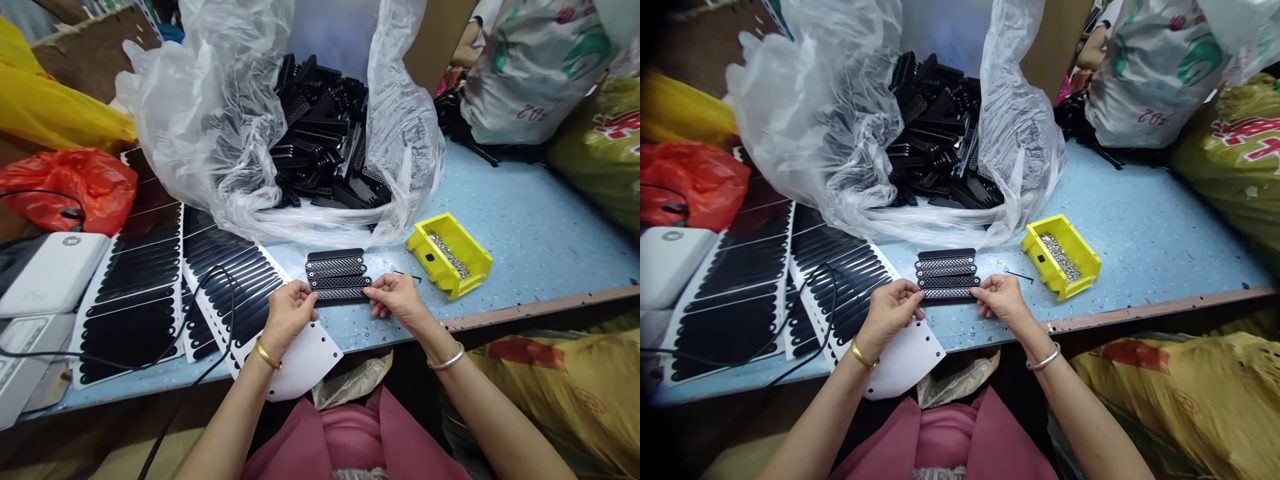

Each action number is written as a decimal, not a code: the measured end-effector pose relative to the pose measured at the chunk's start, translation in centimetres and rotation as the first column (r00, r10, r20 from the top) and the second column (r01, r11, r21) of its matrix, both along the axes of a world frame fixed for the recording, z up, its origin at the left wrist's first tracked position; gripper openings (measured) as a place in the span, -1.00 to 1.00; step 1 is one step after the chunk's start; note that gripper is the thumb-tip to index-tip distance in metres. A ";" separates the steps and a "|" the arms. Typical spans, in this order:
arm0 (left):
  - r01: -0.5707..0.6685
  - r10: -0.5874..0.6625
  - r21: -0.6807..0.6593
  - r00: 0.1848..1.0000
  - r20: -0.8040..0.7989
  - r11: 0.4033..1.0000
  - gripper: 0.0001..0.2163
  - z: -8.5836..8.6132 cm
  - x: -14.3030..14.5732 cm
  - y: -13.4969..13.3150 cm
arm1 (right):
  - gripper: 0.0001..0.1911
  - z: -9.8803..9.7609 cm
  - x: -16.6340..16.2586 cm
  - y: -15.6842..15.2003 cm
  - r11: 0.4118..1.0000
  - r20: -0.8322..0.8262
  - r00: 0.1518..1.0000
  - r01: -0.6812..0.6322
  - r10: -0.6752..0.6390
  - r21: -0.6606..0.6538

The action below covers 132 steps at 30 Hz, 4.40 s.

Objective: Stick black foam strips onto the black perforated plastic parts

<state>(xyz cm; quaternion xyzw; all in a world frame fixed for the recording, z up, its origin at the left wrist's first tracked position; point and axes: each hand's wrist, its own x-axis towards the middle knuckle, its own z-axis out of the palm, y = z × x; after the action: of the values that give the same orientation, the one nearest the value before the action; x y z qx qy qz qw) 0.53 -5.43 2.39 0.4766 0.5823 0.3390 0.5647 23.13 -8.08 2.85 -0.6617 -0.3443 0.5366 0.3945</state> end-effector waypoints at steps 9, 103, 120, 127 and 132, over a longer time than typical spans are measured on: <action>-0.008 0.008 -0.011 1.000 -0.002 1.000 -0.84 0.2 0.1 0.2 | -0.58 0.5 1.2 0.7 0.992 -0.158 0.986 -0.072 0.055 -0.106; 0.011 -0.010 -0.041 1.000 0.006 0.999 -0.81 0.2 0.0 0.4 | -0.85 0.1 1.4 -0.3 0.917 0.504 0.847 -0.324 0.170 0.235; -0.004 0.004 -0.051 1.000 0.003 0.999 -0.81 0.3 0.2 0.4 | -0.81 -0.2 1.3 0.3 0.990 0.178 0.982 -0.092 0.071 0.112; 0.001 -0.002 -0.057 1.000 -0.008 0.998 -0.82 0.5 0.2 0.4 | -0.78 -1.0 1.1 -0.3 0.975 0.283 0.958 -0.112 0.053 0.194; 0.002 -0.003 -0.055 1.000 -0.014 0.998 -0.82 0.5 0.2 0.4 | -0.86 -1.4 1.0 0.1 0.971 0.353 0.931 -0.163 0.092 0.176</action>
<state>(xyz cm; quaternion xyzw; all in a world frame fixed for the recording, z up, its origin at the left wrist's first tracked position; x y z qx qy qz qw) 0.74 -5.00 2.89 0.4642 0.5948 0.3186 0.5738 24.10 -7.96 1.42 -0.6775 -0.5026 0.4003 0.3579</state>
